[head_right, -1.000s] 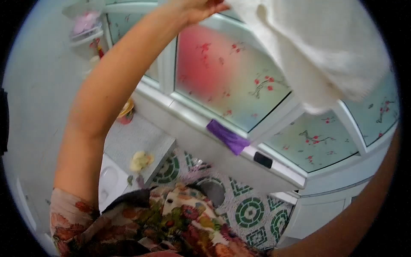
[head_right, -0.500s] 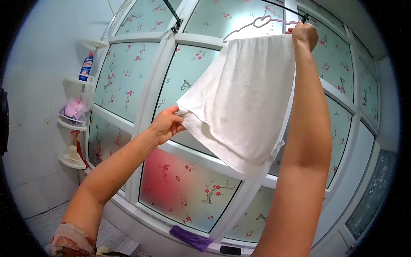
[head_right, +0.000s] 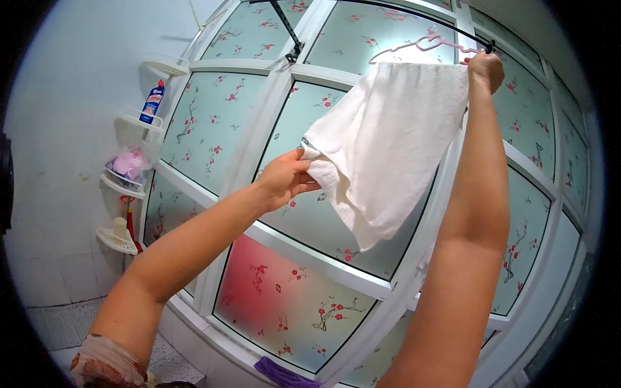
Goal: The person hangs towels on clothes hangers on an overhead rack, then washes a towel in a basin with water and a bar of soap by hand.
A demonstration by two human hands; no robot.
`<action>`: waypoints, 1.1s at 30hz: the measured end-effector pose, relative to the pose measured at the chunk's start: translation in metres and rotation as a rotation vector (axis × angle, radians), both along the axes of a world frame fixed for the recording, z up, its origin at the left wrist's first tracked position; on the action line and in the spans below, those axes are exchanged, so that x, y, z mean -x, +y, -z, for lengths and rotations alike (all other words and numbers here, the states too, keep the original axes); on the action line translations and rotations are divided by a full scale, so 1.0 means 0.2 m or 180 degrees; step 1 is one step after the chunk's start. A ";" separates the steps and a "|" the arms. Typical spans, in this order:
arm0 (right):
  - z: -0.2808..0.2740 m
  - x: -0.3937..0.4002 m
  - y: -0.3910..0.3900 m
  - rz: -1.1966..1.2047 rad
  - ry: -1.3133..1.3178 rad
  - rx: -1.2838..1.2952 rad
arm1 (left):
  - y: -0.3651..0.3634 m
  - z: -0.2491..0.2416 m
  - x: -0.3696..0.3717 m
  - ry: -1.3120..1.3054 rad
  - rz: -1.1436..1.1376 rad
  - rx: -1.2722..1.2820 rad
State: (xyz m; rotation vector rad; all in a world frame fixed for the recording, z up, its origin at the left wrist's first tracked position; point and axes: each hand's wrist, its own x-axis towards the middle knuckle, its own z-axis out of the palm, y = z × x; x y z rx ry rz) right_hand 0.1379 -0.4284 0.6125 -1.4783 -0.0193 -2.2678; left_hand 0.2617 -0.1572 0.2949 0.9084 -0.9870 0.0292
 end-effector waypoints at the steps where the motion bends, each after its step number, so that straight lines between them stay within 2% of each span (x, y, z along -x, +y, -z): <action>1: -0.01 0.02 0.02 0.0059 -0.0017 0.0018 | -0.01 -0.02 0.01 -0.0004 0.0004 -0.0014; 5: 0.02 0.09 0.02 0.0256 -0.0148 -0.0081 | -0.10 -0.07 -0.01 -0.0059 0.0297 0.0068; 7: 0.05 0.14 0.00 0.0088 -0.0202 -0.0013 | -0.11 -0.06 -0.03 -0.0060 0.0338 0.0035; 10: 0.13 0.18 -0.11 -0.0334 -0.0329 0.0119 | -0.15 0.02 -0.10 0.0104 0.0476 -0.0089; 16: 0.26 0.19 -0.27 0.0009 -0.0252 0.0175 | -0.24 0.24 -0.32 0.0696 0.0719 -0.0037; 19: 0.35 0.20 -0.24 -0.0422 -0.0192 0.0065 | -0.28 0.30 -0.35 0.0843 0.0836 -0.0044; 20: 0.30 0.18 -0.33 -0.0802 -0.0115 0.0167 | -0.30 0.31 -0.35 0.0859 0.0809 -0.0062; 23: 0.31 0.18 -0.38 -0.0155 -0.0200 0.0037 | -0.30 0.34 -0.35 0.0868 0.0828 -0.0130; 24: 0.31 0.20 -0.38 -0.0181 -0.0143 -0.0106 | -0.29 0.35 -0.35 0.0836 0.0814 -0.0181; 28: 0.30 0.22 -0.46 -0.0948 -0.0102 0.0195 | -0.26 0.41 -0.36 0.1112 0.0642 -0.0328; 31: 0.26 0.30 -0.49 -0.1440 0.0631 0.0125 | -0.21 0.45 -0.37 0.1043 0.0579 -0.0515; 33: 0.19 0.32 -0.46 -0.1457 0.0261 0.0390 | -0.16 0.47 -0.39 0.1013 0.0529 -0.0557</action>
